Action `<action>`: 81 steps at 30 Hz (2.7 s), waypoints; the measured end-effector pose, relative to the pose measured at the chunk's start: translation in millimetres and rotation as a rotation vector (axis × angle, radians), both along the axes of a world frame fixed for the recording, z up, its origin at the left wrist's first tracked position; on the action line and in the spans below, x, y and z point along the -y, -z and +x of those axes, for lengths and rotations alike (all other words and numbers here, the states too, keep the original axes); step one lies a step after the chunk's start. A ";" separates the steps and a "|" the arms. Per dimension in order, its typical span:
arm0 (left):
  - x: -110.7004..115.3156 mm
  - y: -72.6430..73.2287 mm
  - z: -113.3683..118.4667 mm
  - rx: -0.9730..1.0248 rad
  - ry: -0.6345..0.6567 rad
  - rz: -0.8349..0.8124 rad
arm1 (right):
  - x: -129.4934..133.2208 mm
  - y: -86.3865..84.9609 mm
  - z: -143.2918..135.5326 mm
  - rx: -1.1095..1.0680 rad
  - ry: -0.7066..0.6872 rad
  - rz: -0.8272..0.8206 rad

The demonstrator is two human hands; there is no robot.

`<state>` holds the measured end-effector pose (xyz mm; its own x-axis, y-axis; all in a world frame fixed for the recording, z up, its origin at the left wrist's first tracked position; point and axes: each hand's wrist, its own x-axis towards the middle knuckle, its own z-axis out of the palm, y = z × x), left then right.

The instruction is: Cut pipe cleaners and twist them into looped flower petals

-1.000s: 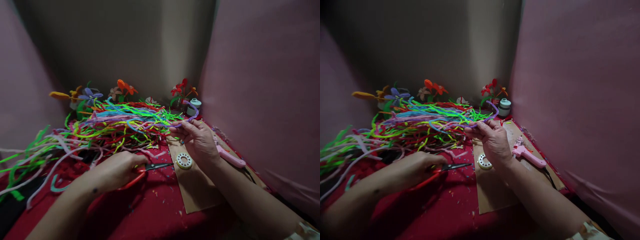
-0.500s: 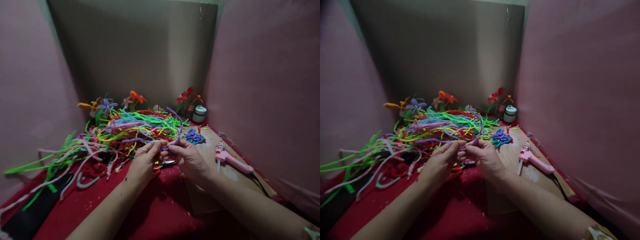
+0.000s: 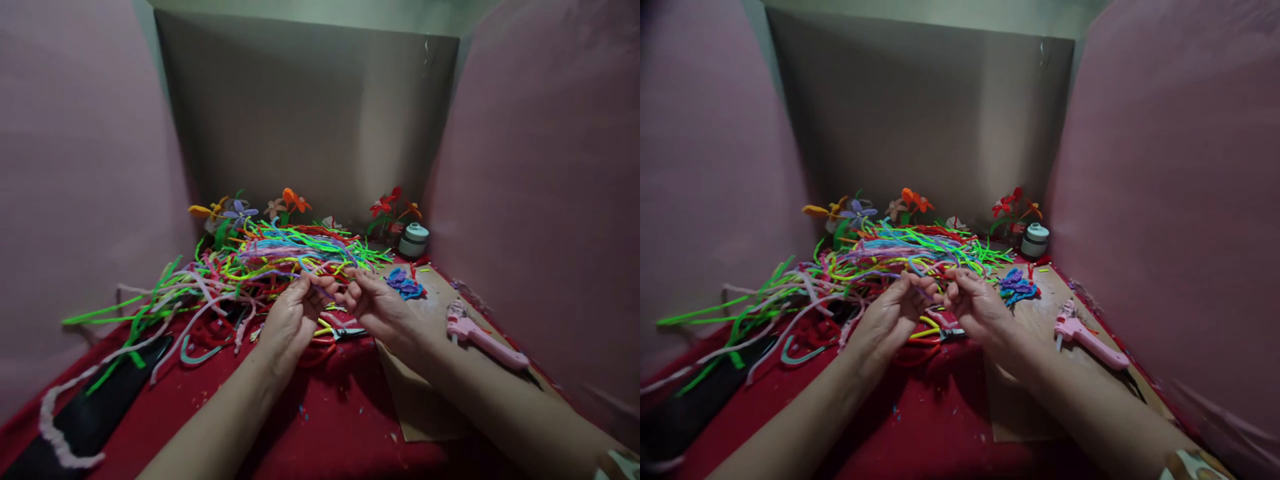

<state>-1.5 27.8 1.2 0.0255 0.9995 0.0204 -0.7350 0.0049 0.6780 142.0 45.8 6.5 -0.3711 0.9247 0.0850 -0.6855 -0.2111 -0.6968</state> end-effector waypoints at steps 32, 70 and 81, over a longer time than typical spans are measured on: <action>3.3 -6.8 -0.4 -0.319 -0.242 0.184 | 22.7 22.7 -9.3 0.442 0.080 0.163; 12.7 -21.8 -9.9 -0.035 -0.079 0.260 | 43.4 24.6 -9.7 0.480 -0.258 0.175; 20.4 -11.1 -7.1 -0.701 0.139 0.179 | 27.2 23.3 -1.8 0.398 -0.240 0.190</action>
<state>-8.6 7.4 12.4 0.2184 0.9690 0.1152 -0.1290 -0.0884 0.9877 140.2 18.5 -16.8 -0.6091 0.7914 0.0526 -0.3066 -0.1737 -0.9359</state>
